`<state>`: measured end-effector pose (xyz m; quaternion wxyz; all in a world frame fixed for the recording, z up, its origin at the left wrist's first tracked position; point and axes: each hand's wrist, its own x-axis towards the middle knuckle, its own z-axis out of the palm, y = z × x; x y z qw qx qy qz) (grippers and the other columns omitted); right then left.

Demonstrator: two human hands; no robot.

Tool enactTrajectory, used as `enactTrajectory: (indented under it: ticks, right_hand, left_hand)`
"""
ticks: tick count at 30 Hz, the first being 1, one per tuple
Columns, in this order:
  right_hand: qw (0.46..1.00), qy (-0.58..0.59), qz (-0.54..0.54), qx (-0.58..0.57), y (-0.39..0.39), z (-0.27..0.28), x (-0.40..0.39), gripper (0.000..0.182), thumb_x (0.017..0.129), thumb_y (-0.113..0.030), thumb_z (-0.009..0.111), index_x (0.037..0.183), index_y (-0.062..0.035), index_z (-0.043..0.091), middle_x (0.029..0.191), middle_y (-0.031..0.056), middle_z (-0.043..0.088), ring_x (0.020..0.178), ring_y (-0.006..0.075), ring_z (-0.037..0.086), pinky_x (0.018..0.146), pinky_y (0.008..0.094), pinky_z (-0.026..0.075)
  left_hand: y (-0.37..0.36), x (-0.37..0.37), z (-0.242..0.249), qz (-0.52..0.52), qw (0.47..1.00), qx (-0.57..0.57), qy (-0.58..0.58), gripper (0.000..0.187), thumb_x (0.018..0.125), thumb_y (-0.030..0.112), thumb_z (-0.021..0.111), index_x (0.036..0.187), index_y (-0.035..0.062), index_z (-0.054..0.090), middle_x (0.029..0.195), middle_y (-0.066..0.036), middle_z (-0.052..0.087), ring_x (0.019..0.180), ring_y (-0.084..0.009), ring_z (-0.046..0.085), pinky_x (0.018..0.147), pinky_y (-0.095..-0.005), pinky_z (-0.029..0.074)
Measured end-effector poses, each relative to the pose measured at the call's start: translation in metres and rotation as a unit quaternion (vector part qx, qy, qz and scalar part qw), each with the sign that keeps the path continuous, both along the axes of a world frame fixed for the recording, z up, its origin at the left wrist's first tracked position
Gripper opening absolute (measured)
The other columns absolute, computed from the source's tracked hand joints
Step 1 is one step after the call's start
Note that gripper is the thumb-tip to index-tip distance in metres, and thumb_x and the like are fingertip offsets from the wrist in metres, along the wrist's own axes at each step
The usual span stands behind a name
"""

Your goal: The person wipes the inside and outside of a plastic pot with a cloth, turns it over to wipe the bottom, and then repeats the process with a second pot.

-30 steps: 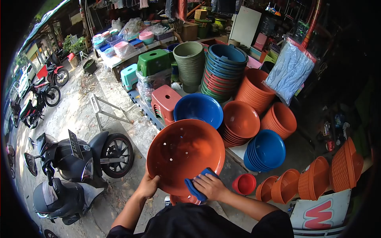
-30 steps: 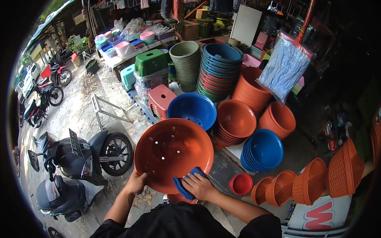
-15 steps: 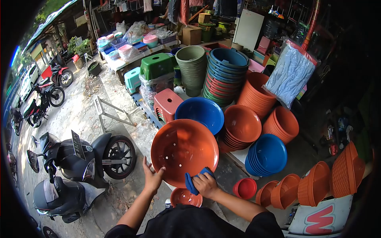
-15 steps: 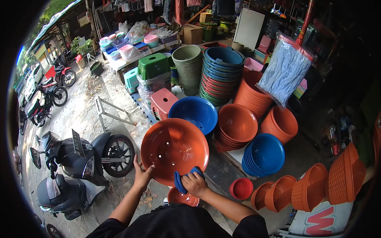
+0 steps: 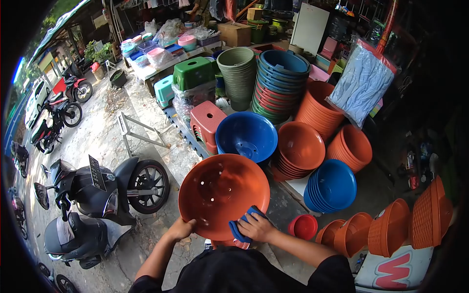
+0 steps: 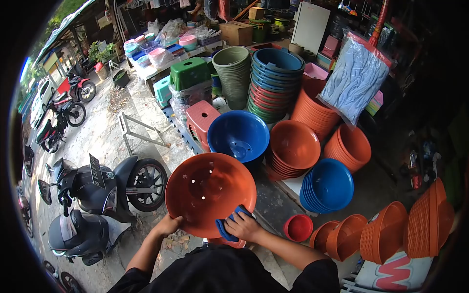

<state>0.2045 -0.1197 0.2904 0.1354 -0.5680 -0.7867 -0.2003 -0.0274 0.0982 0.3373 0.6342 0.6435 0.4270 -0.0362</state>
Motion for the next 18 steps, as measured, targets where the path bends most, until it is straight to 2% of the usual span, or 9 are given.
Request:
enactTrajectory:
  ticks: [6,8,10,11,13,14,15,16,18]
  right_hand:
    - [0.997,-0.058,0.030,0.037,0.011,0.021,0.036,0.020,0.084,-0.024,0.055,0.097,-0.0114,0.063,0.098,0.0042,0.065,0.098,0.0232,0.062,0.091,0.0379,0.044]
    - [0.999,-0.032,0.006,0.044,0.018,0.024,0.032,0.019,0.082,-0.023,0.055,0.094,-0.0104,0.063,0.092,0.0034,0.064,0.094,0.0232,0.061,0.088,0.0370,0.044]
    - [0.999,0.009,-0.019,0.035,0.025,0.021,0.017,0.019,0.082,-0.022,0.054,0.094,-0.0099,0.063,0.090,0.0033,0.063,0.091,0.0229,0.060,0.085,0.0366,0.044]
    - [0.997,0.052,-0.044,0.025,0.027,0.018,0.006,0.019,0.082,-0.021,0.054,0.094,-0.0093,0.063,0.087,0.0031,0.062,0.087,0.0226,0.060,0.083,0.0363,0.044]
    - [0.995,0.078,-0.063,-0.008,0.029,0.012,-0.010,0.022,0.082,-0.021,0.054,0.097,-0.0084,0.064,0.092,0.0032,0.064,0.091,0.0227,0.060,0.084,0.0371,0.044]
    - [0.990,0.106,-0.082,-0.039,0.031,0.011,-0.017,0.025,0.082,-0.021,0.054,0.099,-0.0075,0.066,0.097,0.0032,0.065,0.094,0.0228,0.060,0.086,0.0380,0.043]
    - [0.989,0.114,-0.085,-0.028,0.032,0.016,-0.026,0.025,0.082,-0.020,0.053,0.099,-0.0074,0.065,0.098,0.0028,0.065,0.095,0.0214,0.060,0.087,0.0368,0.043]
    - [0.990,0.110,-0.084,-0.024,0.030,0.014,-0.026,0.025,0.082,-0.020,0.053,0.099,-0.0074,0.065,0.098,0.0028,0.065,0.095,0.0214,0.060,0.087,0.0368,0.043]
    - [0.982,0.133,-0.095,-0.094,0.026,0.009,-0.029,0.023,0.082,-0.019,0.053,0.098,-0.0075,0.065,0.098,0.0026,0.065,0.095,0.0211,0.060,0.087,0.0360,0.043]
  left_hand:
    - [0.043,0.009,0.049,-0.129,0.986,0.098,-0.033,0.047,0.088,0.009,0.057,0.132,-0.0015,0.048,0.113,-0.016,0.062,0.105,-0.0266,0.059,0.093,-0.0403,0.047]
    - [0.031,0.024,0.068,-0.012,0.887,0.461,-0.004,0.057,0.082,0.016,0.068,0.134,0.0035,0.048,0.124,-0.019,0.055,0.119,-0.0321,0.051,0.103,-0.0439,0.039]
    - [0.007,0.034,0.081,-0.120,0.702,0.702,-0.012,0.065,0.079,0.030,0.071,0.136,0.0087,0.048,0.133,-0.020,0.048,0.126,-0.0348,0.043,0.109,-0.0491,0.031]
    - [-0.002,0.036,0.080,-0.259,0.680,0.685,-0.037,0.068,0.078,0.046,0.069,0.134,0.0104,0.052,0.134,-0.017,0.048,0.128,-0.0317,0.042,0.111,-0.0520,0.025]
    - [-0.023,0.040,0.044,-0.410,0.673,0.616,-0.004,0.075,0.072,0.060,0.066,0.126,0.0096,0.060,0.125,-0.015,0.056,0.121,-0.0303,0.050,0.112,-0.0522,0.025]
    - [-0.030,0.043,0.037,-0.481,0.636,0.597,0.087,0.062,0.079,0.055,0.063,0.122,0.0096,0.061,0.117,-0.013,0.062,0.112,-0.0279,0.058,0.110,-0.0540,0.028]
    - [-0.029,0.043,0.014,-0.495,0.623,0.598,0.093,0.043,0.086,0.040,0.057,0.116,0.0099,0.062,0.108,-0.011,0.066,0.102,-0.0288,0.063,0.105,-0.0522,0.035]
    - [-0.027,0.041,0.007,-0.506,0.622,0.594,0.068,0.023,0.087,0.019,0.050,0.101,0.0117,0.067,0.091,-0.009,0.069,0.086,-0.0259,0.068,0.091,-0.0463,0.047]
    - [-0.024,0.036,0.001,-0.489,0.649,0.580,0.062,0.022,0.087,0.020,0.051,0.100,0.0156,0.067,0.089,-0.007,0.070,0.090,-0.0238,0.067,0.083,-0.0393,0.050]
